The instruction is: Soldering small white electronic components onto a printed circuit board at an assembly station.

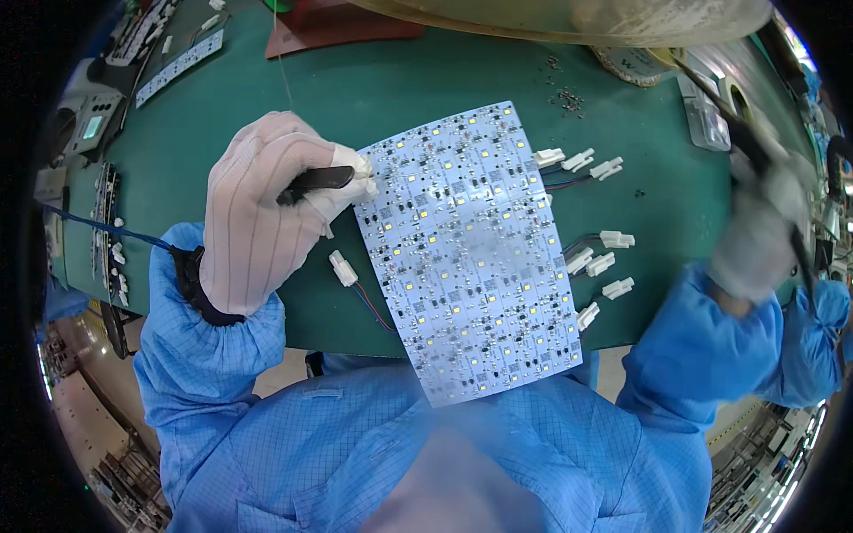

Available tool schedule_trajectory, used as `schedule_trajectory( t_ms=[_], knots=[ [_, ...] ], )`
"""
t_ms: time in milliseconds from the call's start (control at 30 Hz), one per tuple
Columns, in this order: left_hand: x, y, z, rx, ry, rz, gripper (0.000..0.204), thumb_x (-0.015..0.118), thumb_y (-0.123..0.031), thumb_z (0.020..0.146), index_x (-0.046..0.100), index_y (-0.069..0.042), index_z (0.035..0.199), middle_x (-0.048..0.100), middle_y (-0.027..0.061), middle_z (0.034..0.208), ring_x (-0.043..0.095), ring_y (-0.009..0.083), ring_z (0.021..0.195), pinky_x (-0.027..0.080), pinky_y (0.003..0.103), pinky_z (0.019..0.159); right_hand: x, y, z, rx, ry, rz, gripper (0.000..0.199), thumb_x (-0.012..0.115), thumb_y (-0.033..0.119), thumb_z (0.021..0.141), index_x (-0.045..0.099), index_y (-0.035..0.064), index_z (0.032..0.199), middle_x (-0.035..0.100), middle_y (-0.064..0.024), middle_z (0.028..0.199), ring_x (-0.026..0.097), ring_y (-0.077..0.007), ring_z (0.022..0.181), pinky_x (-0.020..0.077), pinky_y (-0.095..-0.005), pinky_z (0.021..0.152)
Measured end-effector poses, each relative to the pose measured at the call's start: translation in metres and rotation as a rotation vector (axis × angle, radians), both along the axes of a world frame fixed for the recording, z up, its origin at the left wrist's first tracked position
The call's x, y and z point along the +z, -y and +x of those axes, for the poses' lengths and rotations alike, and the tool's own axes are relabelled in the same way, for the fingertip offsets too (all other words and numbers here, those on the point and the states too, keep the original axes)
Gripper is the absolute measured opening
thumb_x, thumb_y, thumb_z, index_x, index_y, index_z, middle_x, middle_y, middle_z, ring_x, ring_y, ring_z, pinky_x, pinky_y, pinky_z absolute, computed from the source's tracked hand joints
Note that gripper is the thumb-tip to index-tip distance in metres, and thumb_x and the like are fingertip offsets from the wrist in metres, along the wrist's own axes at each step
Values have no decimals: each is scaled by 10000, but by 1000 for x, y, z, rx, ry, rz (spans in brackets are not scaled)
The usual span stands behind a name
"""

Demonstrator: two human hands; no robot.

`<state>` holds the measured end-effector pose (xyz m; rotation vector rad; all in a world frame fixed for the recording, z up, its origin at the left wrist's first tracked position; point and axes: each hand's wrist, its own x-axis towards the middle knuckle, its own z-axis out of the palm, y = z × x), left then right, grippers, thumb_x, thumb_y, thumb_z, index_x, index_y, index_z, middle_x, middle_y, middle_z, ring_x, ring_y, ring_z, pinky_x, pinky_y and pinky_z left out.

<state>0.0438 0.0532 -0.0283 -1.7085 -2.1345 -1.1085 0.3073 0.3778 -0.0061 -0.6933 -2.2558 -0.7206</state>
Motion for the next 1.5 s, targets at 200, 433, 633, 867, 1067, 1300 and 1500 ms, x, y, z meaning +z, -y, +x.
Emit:
schedule_trajectory(
  t_ms=[200,433,633,867,1067,1300,1500],
  knots=[
    [-2,-2,1,-42,-14,-32,231,803,-82,613,635,-70,770,561,49,697,563,235,659,456,332,634,39,57,-38,1129,-228,-1417,245,435,28,963,575,-28,1156,607,-165,1078,641,-263,946,550,-365,810],
    [-7,-10,-3,-122,3,-7,238,807,-101,606,631,-83,765,549,54,690,554,242,651,451,338,617,24,107,-63,499,-401,-1530,432,384,337,1028,620,-10,927,598,-113,932,628,-219,863,500,-310,744],
    [3,6,4,-74,-5,-36,244,806,-93,592,626,-87,757,550,53,683,549,237,638,446,334,606,24,120,-76,511,-334,-1510,430,427,347,1015,648,-10,924,616,-112,931,634,-180,799,489,-264,708],
    [-6,-2,-1,-105,10,-38,259,816,-91,572,659,-101,778,552,40,670,552,219,636,446,326,597,17,111,-72,492,-236,-1481,381,474,328,995,621,-17,1062,703,-116,960,677,-185,891,556,-291,745],
    [-3,-2,-1,-120,-9,-37,252,812,-74,577,663,-101,778,553,33,668,554,213,632,448,321,599,23,113,-73,559,-315,-1609,384,514,349,976,621,-16,1031,698,-130,965,675,-184,882,547,-285,722],
    [-1,-3,-3,-112,-3,47,273,811,-66,555,671,-104,785,565,23,694,553,198,632,443,317,585,23,75,-77,1053,-121,-1372,247,613,276,904,659,34,904,623,-64,789,596,-190,702,515,-326,667],
    [-3,-2,-1,-127,-24,-37,285,811,-74,529,678,-115,778,573,11,701,554,192,634,441,309,579,22,65,-71,1229,201,-1188,300,741,409,760,688,115,772,540,-3,698,520,-194,689,528,-486,770]
  ],
)
